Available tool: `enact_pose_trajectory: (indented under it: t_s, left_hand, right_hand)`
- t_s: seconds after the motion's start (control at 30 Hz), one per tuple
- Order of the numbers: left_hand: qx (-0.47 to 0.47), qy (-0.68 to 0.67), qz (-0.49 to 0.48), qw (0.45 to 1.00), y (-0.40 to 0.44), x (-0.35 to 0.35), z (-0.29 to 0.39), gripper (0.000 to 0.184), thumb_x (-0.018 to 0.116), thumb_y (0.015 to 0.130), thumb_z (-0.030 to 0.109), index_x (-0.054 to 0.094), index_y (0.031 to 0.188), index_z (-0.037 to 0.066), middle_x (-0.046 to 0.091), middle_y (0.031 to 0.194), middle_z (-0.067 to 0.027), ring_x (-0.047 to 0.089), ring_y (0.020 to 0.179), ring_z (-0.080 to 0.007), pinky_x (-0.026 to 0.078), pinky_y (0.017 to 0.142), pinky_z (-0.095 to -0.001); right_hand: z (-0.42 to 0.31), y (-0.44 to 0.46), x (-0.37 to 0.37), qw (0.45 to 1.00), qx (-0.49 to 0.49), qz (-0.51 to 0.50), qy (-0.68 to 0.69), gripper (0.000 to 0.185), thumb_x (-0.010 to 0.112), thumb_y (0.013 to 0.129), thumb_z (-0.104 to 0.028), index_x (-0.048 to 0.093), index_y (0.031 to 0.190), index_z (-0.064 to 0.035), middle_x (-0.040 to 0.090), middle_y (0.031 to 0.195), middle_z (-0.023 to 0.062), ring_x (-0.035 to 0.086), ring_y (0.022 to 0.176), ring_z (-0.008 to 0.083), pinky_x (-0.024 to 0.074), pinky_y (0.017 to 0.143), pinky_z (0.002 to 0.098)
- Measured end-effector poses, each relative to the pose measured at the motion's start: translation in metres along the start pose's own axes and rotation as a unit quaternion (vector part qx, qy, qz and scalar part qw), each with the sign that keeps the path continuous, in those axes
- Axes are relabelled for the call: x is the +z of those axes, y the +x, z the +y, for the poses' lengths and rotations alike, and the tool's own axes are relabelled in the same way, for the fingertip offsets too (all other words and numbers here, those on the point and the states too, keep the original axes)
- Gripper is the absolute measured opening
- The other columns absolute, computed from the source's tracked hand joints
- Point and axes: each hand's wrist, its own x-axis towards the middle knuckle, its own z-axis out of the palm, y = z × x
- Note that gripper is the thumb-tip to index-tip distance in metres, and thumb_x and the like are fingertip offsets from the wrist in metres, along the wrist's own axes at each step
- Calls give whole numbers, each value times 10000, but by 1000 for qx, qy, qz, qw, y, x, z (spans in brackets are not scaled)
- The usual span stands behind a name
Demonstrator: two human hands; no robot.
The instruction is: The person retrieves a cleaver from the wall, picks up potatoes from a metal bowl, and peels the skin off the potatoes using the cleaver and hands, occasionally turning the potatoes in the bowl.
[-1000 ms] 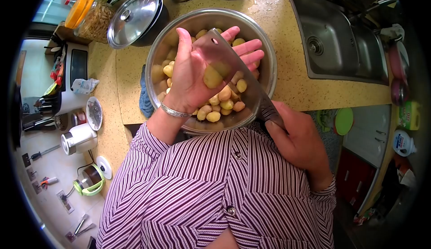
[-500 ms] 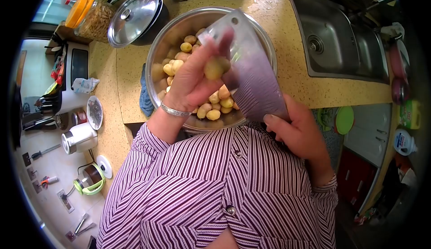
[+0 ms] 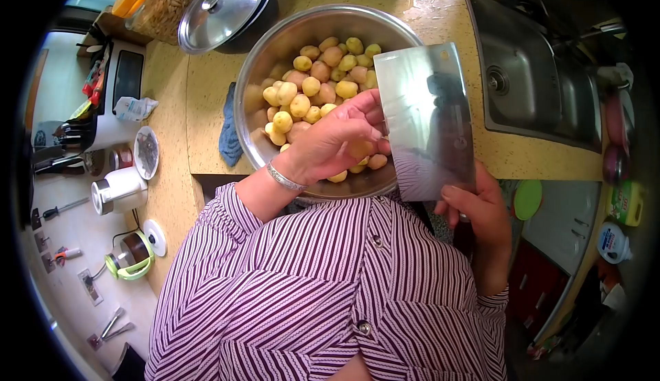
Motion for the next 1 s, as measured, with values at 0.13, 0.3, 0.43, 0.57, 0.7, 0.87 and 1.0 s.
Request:
enact_pose_trajectory:
  t_s: [0.13,0.3,0.43,0.57,0.7,0.87,1.0]
  left_hand:
    - [-17,-35,15,999,-7,2,0,518,588,837,37,455,1337,65,588,1038,-34,594,877,-141,505,767,-301]
    - [-21,-50,76,996,-13,9,-2,342,614,876,86,485,1193,77,576,978,-33,596,856,-146,504,750,-303]
    - [-38,31,139,989,-17,-7,-13,341,670,918,217,485,1172,86,573,1015,-55,604,922,-153,508,793,-301]
    - [151,540,57,826,-11,-4,-24,511,613,977,316,424,1357,29,579,1183,-152,588,1074,-267,479,950,-394]
    - [181,715,59,672,-2,-10,0,396,566,970,239,515,1286,4,605,1108,-174,591,1035,-319,441,967,-415]
    - [109,904,87,403,22,-54,32,263,690,856,172,590,1054,31,601,964,-153,590,914,-337,476,797,-449]
    - [49,909,50,410,32,-50,36,272,695,856,238,610,1023,40,598,963,-161,591,920,-345,477,803,-456]
  right_hand:
    - [5,-1,-5,1000,22,-16,-5,421,615,858,-109,559,1251,33,661,734,91,550,551,103,435,520,223]
    - [12,-1,0,998,44,-32,15,434,613,862,-92,547,1273,29,662,730,94,548,541,99,448,537,221]
    - [13,-3,8,993,13,85,76,424,598,873,-66,538,1283,26,659,729,101,549,536,101,455,524,222]
    - [15,0,-7,988,-45,67,133,404,578,884,-47,527,1279,23,652,727,114,547,521,106,453,490,221]
    - [17,0,-10,988,-58,63,130,380,573,886,-58,532,1254,25,650,725,120,537,502,104,447,475,220]
    - [23,-2,-16,989,-68,71,111,378,572,880,-67,533,1243,33,644,719,117,527,497,101,444,472,222]
    - [20,-3,-18,989,-77,72,103,370,568,879,-65,538,1233,39,638,714,110,519,499,96,439,475,220]
